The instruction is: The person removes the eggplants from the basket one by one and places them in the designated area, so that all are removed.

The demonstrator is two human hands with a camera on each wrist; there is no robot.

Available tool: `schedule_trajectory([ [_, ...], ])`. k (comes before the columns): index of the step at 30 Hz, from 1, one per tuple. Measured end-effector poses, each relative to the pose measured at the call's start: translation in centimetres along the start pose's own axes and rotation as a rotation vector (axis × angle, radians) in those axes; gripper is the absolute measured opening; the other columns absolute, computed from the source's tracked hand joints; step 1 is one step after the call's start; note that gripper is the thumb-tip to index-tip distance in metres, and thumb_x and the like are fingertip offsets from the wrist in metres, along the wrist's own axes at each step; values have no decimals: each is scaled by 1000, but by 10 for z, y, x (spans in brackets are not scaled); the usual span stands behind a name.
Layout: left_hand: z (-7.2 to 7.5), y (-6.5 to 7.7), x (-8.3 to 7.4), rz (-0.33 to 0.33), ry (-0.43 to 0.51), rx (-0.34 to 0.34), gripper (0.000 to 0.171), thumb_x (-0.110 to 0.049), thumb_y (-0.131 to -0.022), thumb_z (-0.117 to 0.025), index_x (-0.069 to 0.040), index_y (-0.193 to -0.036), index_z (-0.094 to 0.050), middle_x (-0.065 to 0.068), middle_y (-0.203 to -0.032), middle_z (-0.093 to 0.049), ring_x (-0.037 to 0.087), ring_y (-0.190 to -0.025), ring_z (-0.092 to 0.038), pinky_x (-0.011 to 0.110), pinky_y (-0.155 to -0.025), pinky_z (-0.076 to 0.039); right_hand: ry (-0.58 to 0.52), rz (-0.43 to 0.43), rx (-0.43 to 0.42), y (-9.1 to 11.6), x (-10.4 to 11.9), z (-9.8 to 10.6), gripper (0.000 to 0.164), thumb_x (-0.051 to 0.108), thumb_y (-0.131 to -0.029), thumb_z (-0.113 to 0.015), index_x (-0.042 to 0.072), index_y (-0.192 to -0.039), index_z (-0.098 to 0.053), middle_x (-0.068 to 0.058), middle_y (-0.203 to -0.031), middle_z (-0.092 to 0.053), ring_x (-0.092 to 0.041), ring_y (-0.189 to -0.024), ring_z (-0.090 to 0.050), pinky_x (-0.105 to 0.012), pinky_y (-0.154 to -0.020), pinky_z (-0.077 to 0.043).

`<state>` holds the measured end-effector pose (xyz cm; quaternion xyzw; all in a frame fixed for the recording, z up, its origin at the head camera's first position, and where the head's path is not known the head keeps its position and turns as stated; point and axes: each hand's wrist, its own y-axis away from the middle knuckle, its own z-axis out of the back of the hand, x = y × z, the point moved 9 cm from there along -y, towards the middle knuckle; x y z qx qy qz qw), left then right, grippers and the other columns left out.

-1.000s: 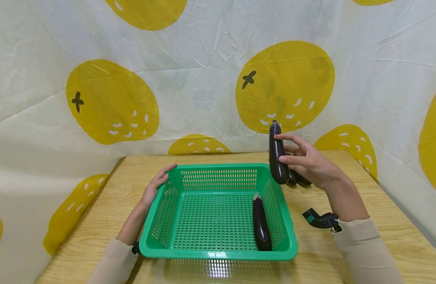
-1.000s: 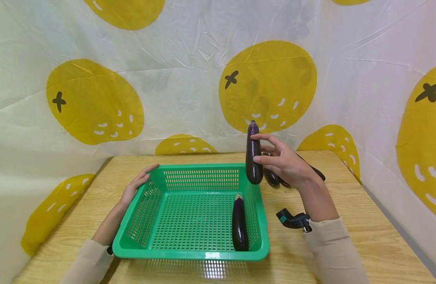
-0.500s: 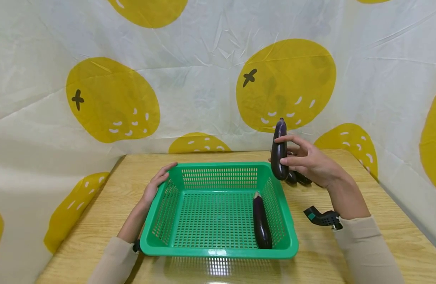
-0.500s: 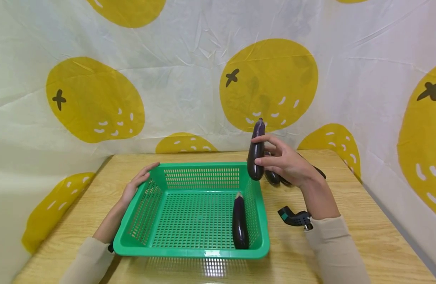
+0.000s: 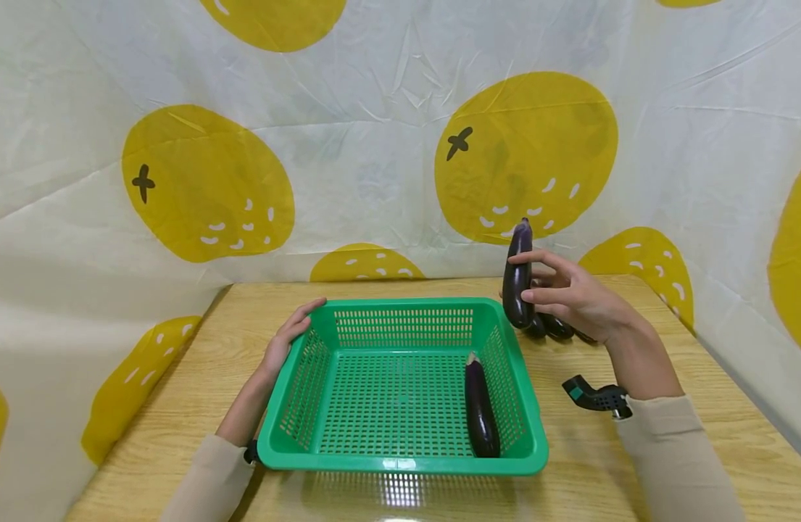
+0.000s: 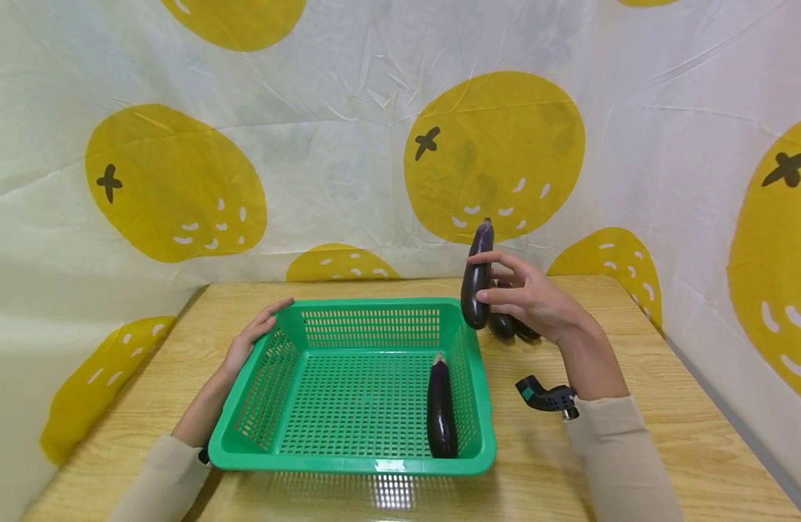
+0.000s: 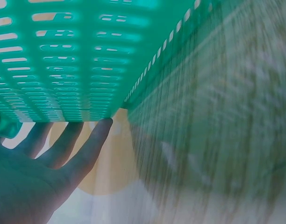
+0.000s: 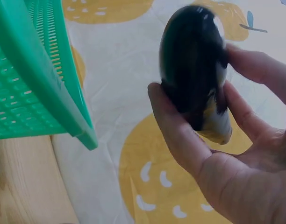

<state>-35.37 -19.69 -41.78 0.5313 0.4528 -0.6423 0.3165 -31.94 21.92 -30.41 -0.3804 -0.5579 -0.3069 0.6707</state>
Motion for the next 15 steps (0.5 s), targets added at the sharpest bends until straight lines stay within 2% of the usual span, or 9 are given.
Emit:
schedule_trajectory([
  [4, 1, 1, -1, -8, 11, 10, 55, -21, -115, -23, 4, -163, -17, 27, -169, -13, 2, -139, -43, 16, -109, -42, 27, -15, -26, 0, -4, 5, 48, 2, -104, -53, 18, -149, -46, -8, -140, -50, -21, -112, -67, -29, -91, -58],
  [10, 2, 1, -1, -17, -21, 10, 54, -21, -115, -23, 4, -163, -18, 27, -170, -12, 0, -139, -41, 14, -110, -39, 51, -12, -57, 2, -7, 14, 45, 1, -104, -54, 19, -144, -43, -5, -139, -50, -20, -109, -66, -32, -88, -59],
  [15, 2, 1, 2, 19, -4, -9, 54, -23, -114, -25, 0, -163, -20, 24, -170, -15, 2, -138, -41, 14, -109, -40, 82, -44, -110, 7, -10, 24, 49, 2, -103, -57, 21, -145, -42, -9, -140, -47, -19, -113, -68, -30, -92, -57],
])
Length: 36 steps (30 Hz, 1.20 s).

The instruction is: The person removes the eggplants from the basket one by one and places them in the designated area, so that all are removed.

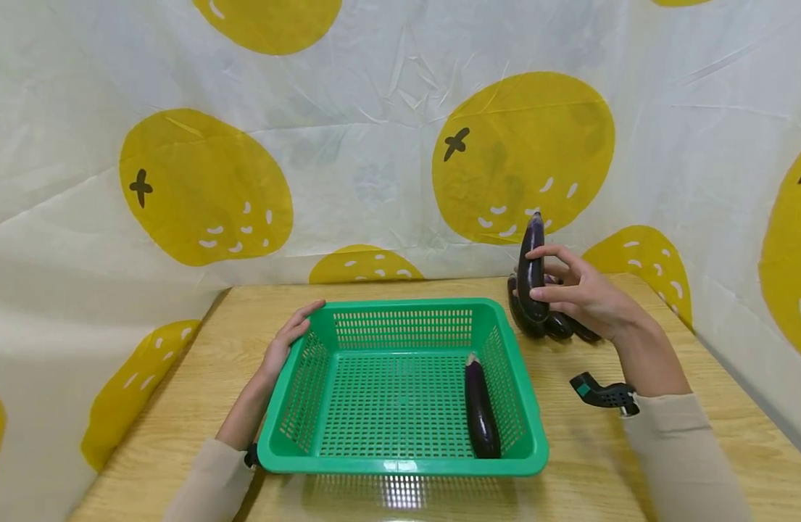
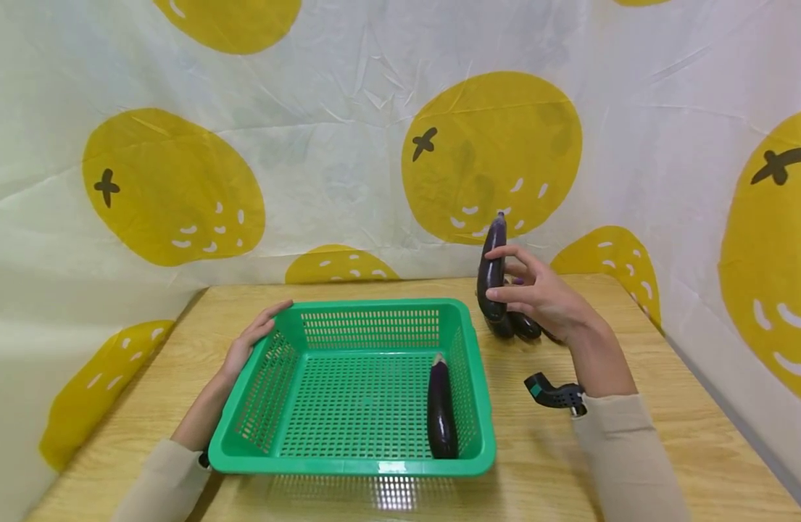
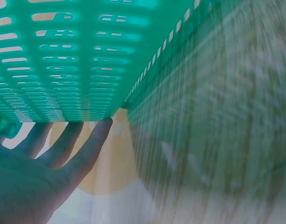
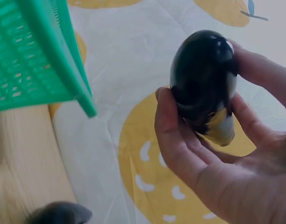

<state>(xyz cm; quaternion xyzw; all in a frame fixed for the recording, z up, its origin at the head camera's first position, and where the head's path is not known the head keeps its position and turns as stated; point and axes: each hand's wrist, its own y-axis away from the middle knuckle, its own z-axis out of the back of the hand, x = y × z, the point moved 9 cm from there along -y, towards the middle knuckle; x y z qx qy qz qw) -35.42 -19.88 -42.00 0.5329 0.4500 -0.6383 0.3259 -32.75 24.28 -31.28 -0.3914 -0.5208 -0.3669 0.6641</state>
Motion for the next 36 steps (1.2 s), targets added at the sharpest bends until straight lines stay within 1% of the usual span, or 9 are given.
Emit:
schedule_trajectory([
  [6, -1, 0, -3, -20, -24, -2, 54, -20, -114, -24, 3, -163, -20, 26, -170, -14, 0, -138, -41, 13, -109, -39, 131, -52, -40, 12, -6, 17, 51, 6, -104, -57, 21, -151, -43, -14, -140, -42, -17, -109, -66, -28, -89, -54],
  [8, -1, 0, -3, -25, -22, -1, 54, -19, -114, -24, 4, -163, -19, 26, -170, -14, -1, -138, -40, 13, -109, -38, 176, -65, -60, 18, -10, 25, 52, 8, -104, -58, 22, -152, -44, -10, -142, -39, -14, -108, -64, -26, -87, -54],
  [13, -1, -1, -2, -19, 12, 8, 54, -20, -114, -23, 3, -163, -18, 26, -170, -13, 0, -138, -42, 14, -109, -40, 234, -71, -95, 30, -17, 45, 55, 8, -104, -59, 21, -155, -43, 2, -143, -41, -9, -111, -61, -25, -86, -51],
  [16, -2, 0, -1, -16, 24, 18, 55, -21, -115, -22, 3, -163, -17, 26, -170, -12, 1, -138, -43, 15, -109, -41, 175, -50, -106, 35, -20, 56, 55, 2, -103, -58, 20, -153, -45, 4, -139, -47, -10, -107, -63, -26, -81, -51],
  [20, -1, 0, 0, -8, 33, 16, 54, -22, -115, -23, 2, -164, -17, 24, -170, -12, 1, -139, -43, 16, -110, -41, 36, -6, -112, 41, -22, 69, 55, -7, -101, -56, 18, -148, -49, 1, -128, -57, -12, -95, -67, -26, -75, -54],
  [22, 0, 0, 1, -2, 45, 13, 55, -22, -115, -23, 1, -164, -17, 24, -170, -13, 2, -139, -44, 16, -110, -42, -3, 1, -125, 43, -23, 74, 55, -9, -100, -56, 18, -147, -50, 0, -124, -59, -13, -92, -68, -25, -74, -55],
  [28, 2, 0, 2, 5, 29, 5, 55, -23, -115, -23, 1, -164, -17, 24, -170, -14, 3, -138, -43, 16, -109, -42, 36, -35, -178, 47, -28, 88, 56, -6, -100, -59, 19, -149, -48, 2, -128, -53, -12, -97, -65, -24, -77, -54],
  [31, 2, 0, 2, 3, 17, 3, 55, -22, -115, -23, 1, -164, -18, 24, -170, -15, 3, -138, -43, 16, -109, -41, 13, -38, -185, 48, -30, 91, 57, -8, -100, -58, 19, -150, -48, 1, -127, -54, -12, -96, -66, -24, -78, -55],
  [36, 2, 0, 3, 12, 14, 4, 55, -24, -115, -24, 0, -164, -19, 24, -169, -16, 4, -138, -43, 17, -109, -42, 35, -67, -199, 51, -32, 93, 57, -5, -101, -58, 17, -152, -45, 2, -131, -49, -10, -103, -65, -20, -83, -53],
])
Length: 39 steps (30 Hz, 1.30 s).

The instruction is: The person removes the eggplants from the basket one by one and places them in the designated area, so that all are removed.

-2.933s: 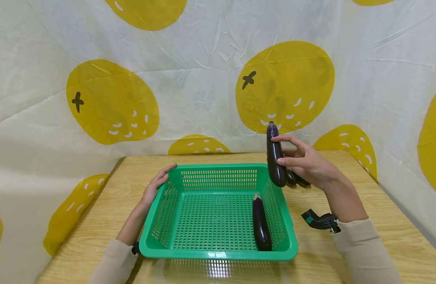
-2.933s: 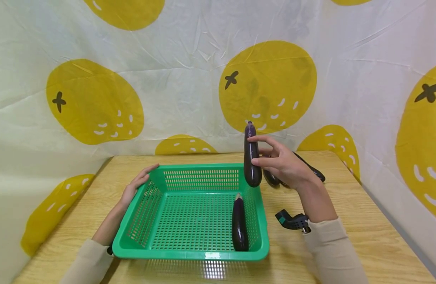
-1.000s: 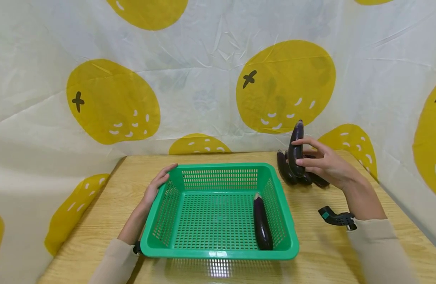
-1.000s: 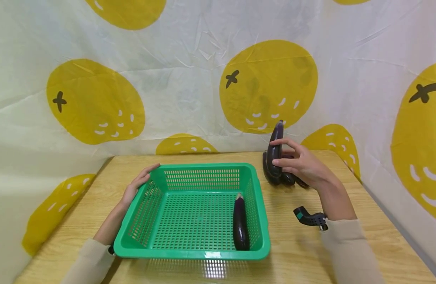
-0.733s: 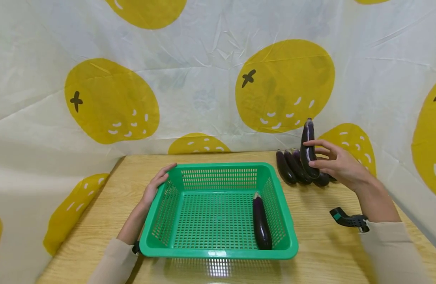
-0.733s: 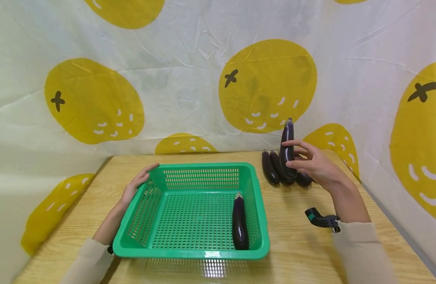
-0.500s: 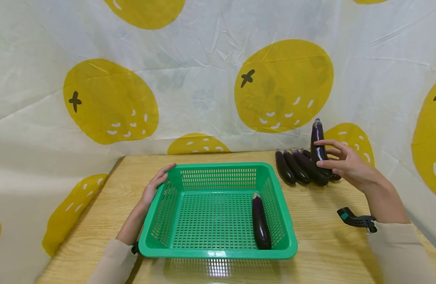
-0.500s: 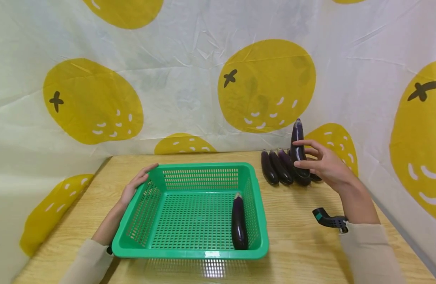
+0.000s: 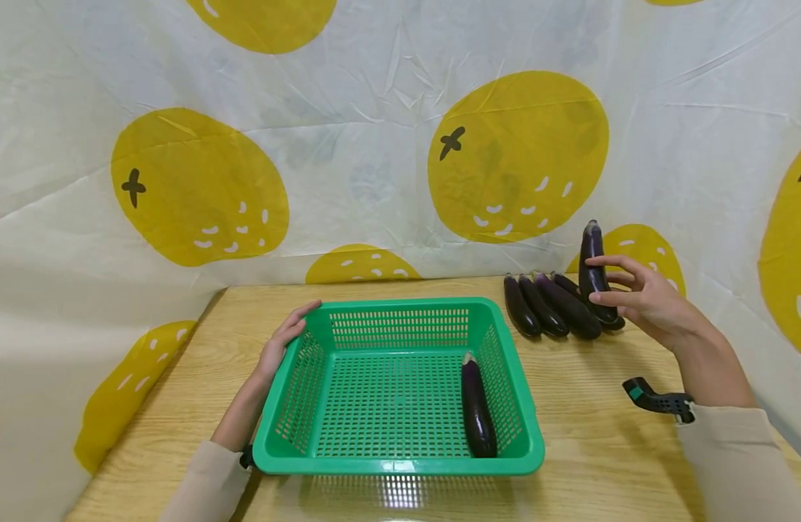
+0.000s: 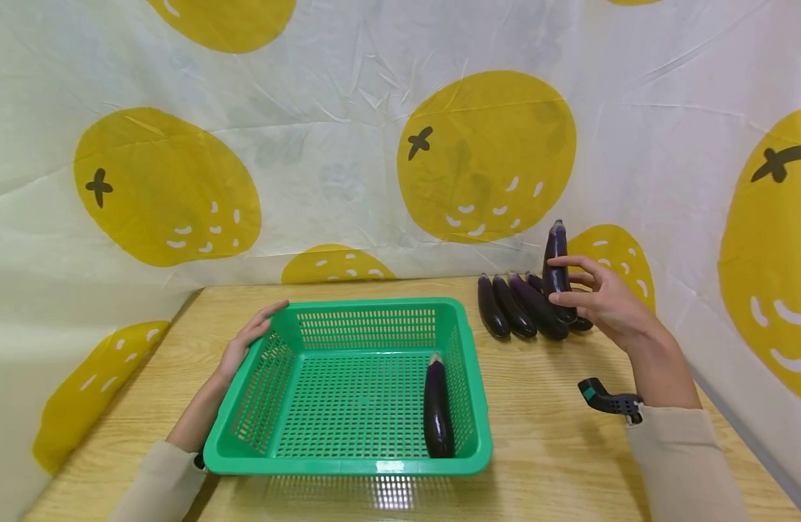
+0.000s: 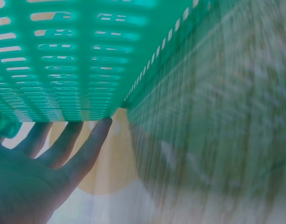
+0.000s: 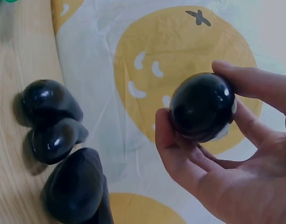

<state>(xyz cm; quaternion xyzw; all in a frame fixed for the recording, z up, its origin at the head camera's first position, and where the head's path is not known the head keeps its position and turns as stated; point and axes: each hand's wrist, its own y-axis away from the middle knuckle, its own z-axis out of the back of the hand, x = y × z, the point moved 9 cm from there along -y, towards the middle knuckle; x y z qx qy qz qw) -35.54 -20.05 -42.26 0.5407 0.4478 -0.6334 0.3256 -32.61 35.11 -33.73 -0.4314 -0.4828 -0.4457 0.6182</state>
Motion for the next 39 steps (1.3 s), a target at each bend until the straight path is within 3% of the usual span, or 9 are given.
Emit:
schedule_trajectory([
  [6, 0, 0, 0, 2, -5, 0, 55, -24, -115, -23, 0, -164, -18, 24, -169, -16, 2, -138, -43, 16, -109, -42, 180, -66, -28, 1, -7, 7, 59, 8, -105, -58, 22, -159, -37, -12, -155, -32, -6, -116, -53, -16, -86, -48],
  [9, 0, 0, 0, 4, -7, 0, 55, -24, -115, -23, 0, -164, -18, 23, -170, -15, 2, -138, -42, 16, -109, -41, 270, -108, -47, 1, -10, 12, 61, 17, -106, -58, 27, -161, -33, -21, -164, -11, -16, -128, -40, -17, -86, -43],
  [12, 0, 0, 0, 10, -4, -3, 55, -24, -115, -24, 0, -164, -18, 23, -170, -16, 2, -138, -42, 15, -108, -41, 257, -134, -55, 1, -13, 16, 62, 19, -106, -58, 28, -161, -32, -26, -168, 2, -36, -141, -24, -20, -89, -39],
  [16, 0, 0, 0, 16, -3, -3, 55, -24, -115, -24, -1, -164, -18, 23, -170, -16, 2, -138, -42, 16, -108, -41, 250, -134, -62, 3, -15, 20, 63, 17, -105, -60, 29, -160, -32, -29, -170, 9, -42, -147, -16, -22, -85, -39],
  [22, 0, 0, 0, 12, -8, -3, 55, -23, -115, -23, 0, -164, -18, 23, -170, -16, 1, -138, -42, 15, -108, -41, 244, -117, -64, 4, -18, 25, 65, 13, -104, -61, 28, -161, -32, -27, -170, 9, -40, -150, -9, -15, -84, -44],
  [27, 0, 0, 0, 7, -8, -4, 55, -23, -115, -23, 0, -164, -18, 24, -169, -16, 1, -138, -42, 15, -108, -40, 288, -107, -82, 3, -19, 29, 63, 12, -103, -62, 25, -159, -36, -21, -162, -15, -14, -127, -43, -21, -84, -47],
  [29, 0, 0, 0, 6, -7, -4, 55, -23, -115, -23, 1, -164, -18, 24, -169, -16, 1, -138, -42, 15, -108, -40, 311, -104, -89, 4, -20, 30, 61, 13, -103, -63, 25, -158, -38, -11, -155, -25, -4, -114, -45, -22, -83, -48],
  [34, 0, 0, -1, -4, -6, 0, 54, -22, -115, -22, 1, -164, -18, 24, -169, -16, 3, -138, -42, 15, -109, -41, 302, -100, -94, 5, -22, 34, 59, 12, -104, -62, 26, -156, -40, 12, -138, -36, -1, -111, -46, -23, -80, -47],
  [39, -1, 0, -1, -7, -2, 0, 54, -22, -115, -22, 1, -164, -18, 23, -170, -14, 3, -139, -41, 16, -109, -40, 250, -100, -96, 6, -25, 37, 58, 7, -103, -62, 24, -155, -43, 16, -130, -38, 0, -105, -53, -26, -72, -42],
])
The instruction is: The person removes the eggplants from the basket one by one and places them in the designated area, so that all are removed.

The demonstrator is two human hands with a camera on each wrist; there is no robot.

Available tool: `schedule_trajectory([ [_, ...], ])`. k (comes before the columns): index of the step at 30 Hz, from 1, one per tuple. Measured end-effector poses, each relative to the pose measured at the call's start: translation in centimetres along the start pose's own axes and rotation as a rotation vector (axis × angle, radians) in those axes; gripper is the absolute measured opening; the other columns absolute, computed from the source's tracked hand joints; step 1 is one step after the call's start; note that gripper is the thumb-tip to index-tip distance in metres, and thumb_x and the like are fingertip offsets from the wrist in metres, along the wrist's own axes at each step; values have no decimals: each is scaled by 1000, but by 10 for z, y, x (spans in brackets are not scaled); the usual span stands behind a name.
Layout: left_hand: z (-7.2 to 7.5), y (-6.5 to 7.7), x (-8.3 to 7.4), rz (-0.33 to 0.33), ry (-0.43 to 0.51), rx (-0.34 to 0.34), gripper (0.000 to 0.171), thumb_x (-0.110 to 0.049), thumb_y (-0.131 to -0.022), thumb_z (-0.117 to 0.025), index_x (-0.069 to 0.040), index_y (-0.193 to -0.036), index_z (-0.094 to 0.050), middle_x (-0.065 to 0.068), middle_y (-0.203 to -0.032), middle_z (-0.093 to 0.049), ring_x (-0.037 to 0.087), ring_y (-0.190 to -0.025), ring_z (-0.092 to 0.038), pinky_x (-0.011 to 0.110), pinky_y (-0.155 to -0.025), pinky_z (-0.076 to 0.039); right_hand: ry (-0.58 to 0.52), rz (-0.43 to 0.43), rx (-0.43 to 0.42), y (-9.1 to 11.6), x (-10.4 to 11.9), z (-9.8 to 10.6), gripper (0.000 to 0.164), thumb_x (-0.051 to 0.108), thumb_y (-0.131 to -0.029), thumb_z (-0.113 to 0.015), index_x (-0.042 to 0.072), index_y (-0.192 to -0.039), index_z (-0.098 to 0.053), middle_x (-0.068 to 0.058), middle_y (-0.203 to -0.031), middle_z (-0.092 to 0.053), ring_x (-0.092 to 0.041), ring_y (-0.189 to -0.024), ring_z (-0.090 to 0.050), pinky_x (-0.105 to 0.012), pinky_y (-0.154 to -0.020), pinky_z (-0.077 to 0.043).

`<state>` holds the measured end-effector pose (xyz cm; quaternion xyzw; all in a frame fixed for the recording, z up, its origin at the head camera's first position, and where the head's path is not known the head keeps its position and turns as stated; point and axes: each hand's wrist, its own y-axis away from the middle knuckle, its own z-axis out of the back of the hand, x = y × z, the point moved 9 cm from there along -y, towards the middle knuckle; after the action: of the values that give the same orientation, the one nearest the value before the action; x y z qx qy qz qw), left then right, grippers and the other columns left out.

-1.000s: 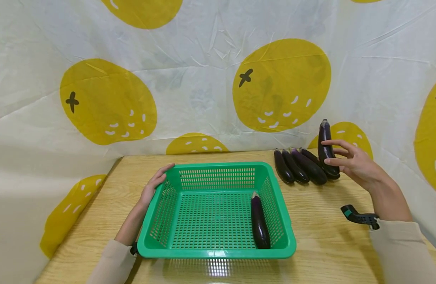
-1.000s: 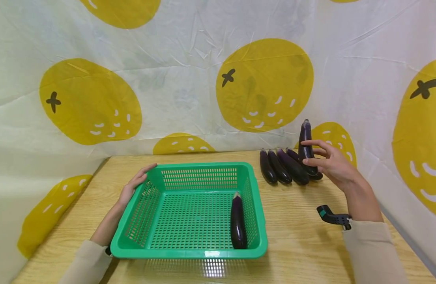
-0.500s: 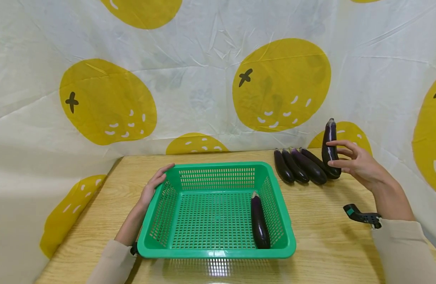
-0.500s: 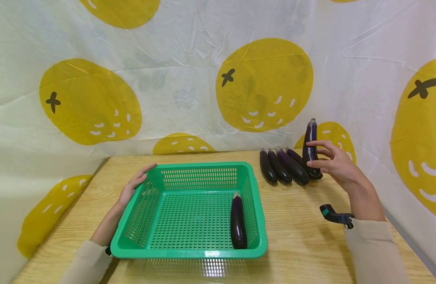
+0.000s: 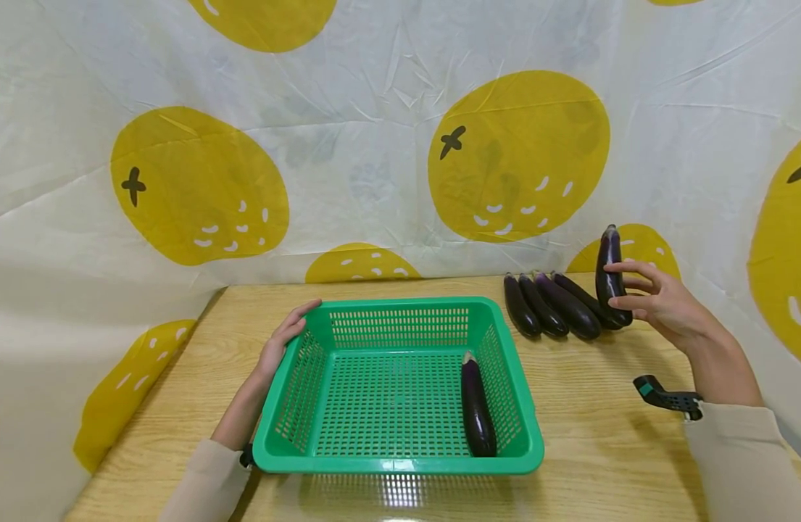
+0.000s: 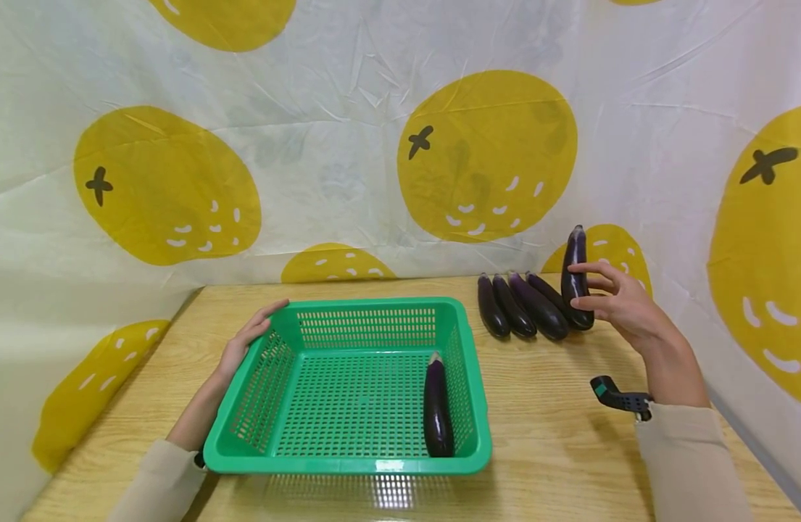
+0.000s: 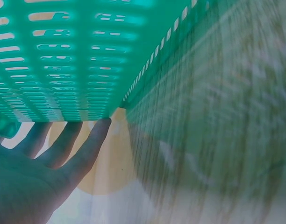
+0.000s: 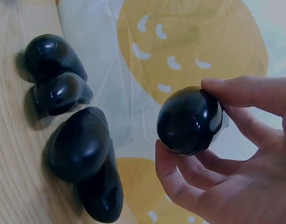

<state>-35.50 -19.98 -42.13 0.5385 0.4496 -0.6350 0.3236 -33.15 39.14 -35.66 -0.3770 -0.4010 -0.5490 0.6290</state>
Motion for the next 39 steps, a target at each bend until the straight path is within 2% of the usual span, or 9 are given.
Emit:
schedule_trajectory([
  [8, 0, 0, -1, -6, 9, 2, 54, -21, -114, -22, 2, -163, -17, 24, -170, -13, 3, -139, -41, 16, -109, -40, 40, -8, 4, -1, -3, 2, 59, 10, -103, -62, 26, -156, -41, 16, -132, -37, 3, -106, -54, -21, -81, -48],
  [13, -1, 0, -1, -4, 27, 6, 54, -21, -115, -22, 2, -163, -17, 23, -170, -13, 3, -139, -41, 16, -109, -41, 52, -15, 6, -2, -4, 2, 61, 12, -103, -62, 26, -158, -39, 17, -132, -37, 4, -108, -53, -21, -82, -47],
  [20, 0, 0, -1, -9, -7, 2, 54, -21, -114, -23, 2, -163, -18, 24, -169, -14, 2, -138, -42, 15, -109, -40, 64, -24, 2, -1, -4, 3, 62, 15, -104, -62, 27, -159, -38, 21, -132, -35, 3, -111, -49, -22, -83, -46],
  [24, 0, 0, -1, 5, -7, -3, 54, -22, -114, -23, 1, -163, -18, 23, -170, -15, 2, -138, -41, 15, -109, -39, 52, -21, -7, -1, -5, 4, 61, 13, -104, -62, 28, -158, -39, 19, -132, -36, 3, -109, -50, -21, -82, -47],
  [27, 0, 0, 0, 18, -1, -6, 54, -23, -114, -24, 0, -164, -19, 22, -170, -15, 3, -138, -41, 16, -108, -40, 52, -19, -12, -2, -7, 6, 62, 13, -104, -62, 28, -158, -39, 7, -143, -35, 3, -112, -46, -20, -82, -46],
  [33, 1, 1, 1, 23, 6, -8, 54, -24, -115, -24, -1, -164, -19, 22, -170, -17, 4, -138, -43, 17, -108, -43, 65, -18, -23, -2, -11, 9, 63, 13, -104, -62, 27, -160, -37, -3, -149, -31, -2, -117, -41, -19, -82, -46],
  [36, 0, 1, 1, 21, 8, -5, 55, -24, -115, -24, -1, -164, -19, 23, -169, -17, 3, -137, -43, 17, -108, -43, 65, -28, -18, -2, -12, 9, 64, 14, -104, -62, 28, -161, -36, -17, -158, -22, -9, -126, -38, -19, -83, -43],
  [37, 0, 1, 1, 19, 8, -4, 55, -24, -115, -24, 0, -164, -19, 23, -169, -16, 3, -138, -43, 16, -108, -42, 66, -28, -17, -2, -12, 9, 64, 14, -104, -62, 28, -161, -35, -19, -160, -18, -9, -126, -36, -19, -83, -43],
  [39, 0, 1, 1, 17, 11, -3, 55, -24, -115, -24, 0, -164, -18, 23, -169, -16, 3, -138, -43, 16, -108, -42, 64, -22, -20, -2, -12, 9, 64, 13, -104, -62, 27, -161, -36, -15, -158, -23, -7, -126, -38, -19, -83, -44],
])
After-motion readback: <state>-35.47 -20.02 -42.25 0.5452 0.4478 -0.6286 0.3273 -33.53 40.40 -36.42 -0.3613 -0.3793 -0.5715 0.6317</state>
